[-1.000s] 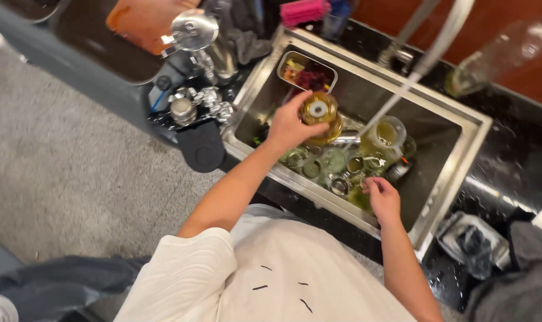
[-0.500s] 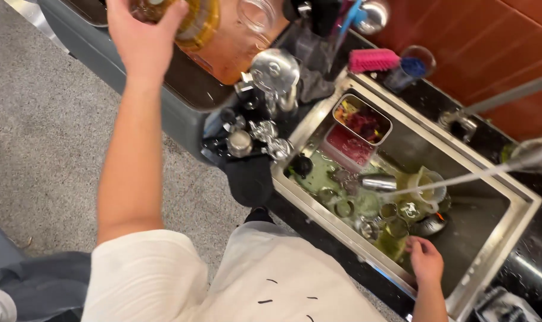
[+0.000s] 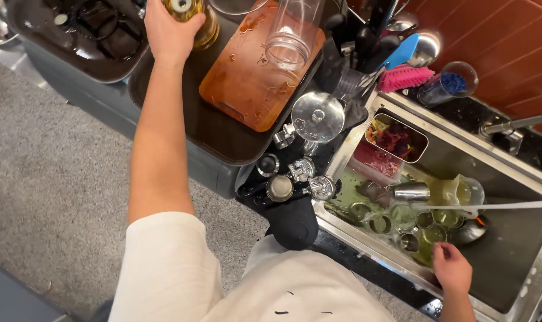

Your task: Washing glasses and a pitcher in a kitchen sink.

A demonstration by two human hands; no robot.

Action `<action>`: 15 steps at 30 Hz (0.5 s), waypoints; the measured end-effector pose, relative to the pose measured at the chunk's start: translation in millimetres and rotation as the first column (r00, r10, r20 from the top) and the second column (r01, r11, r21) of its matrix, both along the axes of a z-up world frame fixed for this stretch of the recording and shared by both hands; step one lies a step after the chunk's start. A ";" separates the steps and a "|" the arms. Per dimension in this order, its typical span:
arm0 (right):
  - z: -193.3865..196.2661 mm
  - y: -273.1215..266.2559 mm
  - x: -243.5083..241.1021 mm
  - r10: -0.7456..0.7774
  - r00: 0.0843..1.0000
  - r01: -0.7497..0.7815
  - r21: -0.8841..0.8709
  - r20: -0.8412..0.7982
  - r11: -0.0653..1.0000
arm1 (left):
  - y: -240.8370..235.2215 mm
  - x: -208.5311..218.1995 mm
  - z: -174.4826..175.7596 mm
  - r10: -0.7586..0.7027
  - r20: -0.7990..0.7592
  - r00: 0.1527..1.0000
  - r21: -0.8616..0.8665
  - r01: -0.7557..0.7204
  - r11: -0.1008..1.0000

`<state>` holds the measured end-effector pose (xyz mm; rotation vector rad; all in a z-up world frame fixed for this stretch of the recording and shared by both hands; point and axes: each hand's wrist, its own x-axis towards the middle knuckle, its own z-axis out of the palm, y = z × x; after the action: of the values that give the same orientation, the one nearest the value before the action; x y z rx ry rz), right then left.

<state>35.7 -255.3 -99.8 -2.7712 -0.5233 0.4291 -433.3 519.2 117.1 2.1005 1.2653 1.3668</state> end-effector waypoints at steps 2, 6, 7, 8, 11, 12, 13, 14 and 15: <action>4.4 10.0 -9.4 0.013 1.000 -0.013 -0.022 -0.008 1.000 | 2.6 -0.2 -11.6 -0.018 -0.041 0.999 0.053 0.020 0.998; 9.5 23.0 -16.5 0.036 0.999 -0.038 -0.046 -0.036 0.998 | 6.5 -10.6 -25.7 -0.002 0.005 1.000 -0.067 0.003 0.998; 9.1 22.2 -15.9 0.041 0.999 -0.042 -0.038 -0.036 0.998 | 7.6 -12.8 -29.5 -0.015 -0.021 1.000 -0.042 0.014 0.999; 2.6 22.9 -15.1 0.020 0.999 -0.021 -0.037 -0.036 0.999 | 10.1 -20.4 -32.9 -0.036 -0.022 0.999 -0.041 0.035 0.999; -2.1 22.5 -10.6 -0.010 1.000 0.011 0.026 -0.012 1.000 | 22.4 -23.7 -55.6 -0.057 -0.090 0.994 0.165 0.071 0.984; 2.1 24.3 -17.5 0.006 1.000 -0.006 0.068 0.003 0.998 | 29.8 -24.8 -70.3 -0.042 0.015 0.999 0.166 0.039 0.985; 5.7 25.6 -21.3 0.021 1.000 -0.024 0.109 0.022 0.994 | 38.4 -23.3 -85.9 -0.027 0.122 0.992 0.160 0.007 0.987; 17.5 28.5 -28.7 -0.034 0.999 0.032 0.101 0.028 0.994 | 17.9 -14.4 -69.0 -0.081 0.128 0.988 0.152 0.062 0.986; 28.7 31.5 -33.6 -0.026 1.000 0.022 0.207 0.015 0.978 | -1.5 -7.1 -52.2 -0.099 0.249 0.963 0.104 0.075 0.992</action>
<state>2.1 -223.9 -71.1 -2.5803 -0.5070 0.3245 -440.4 517.6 64.8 1.9383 1.0117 1.6224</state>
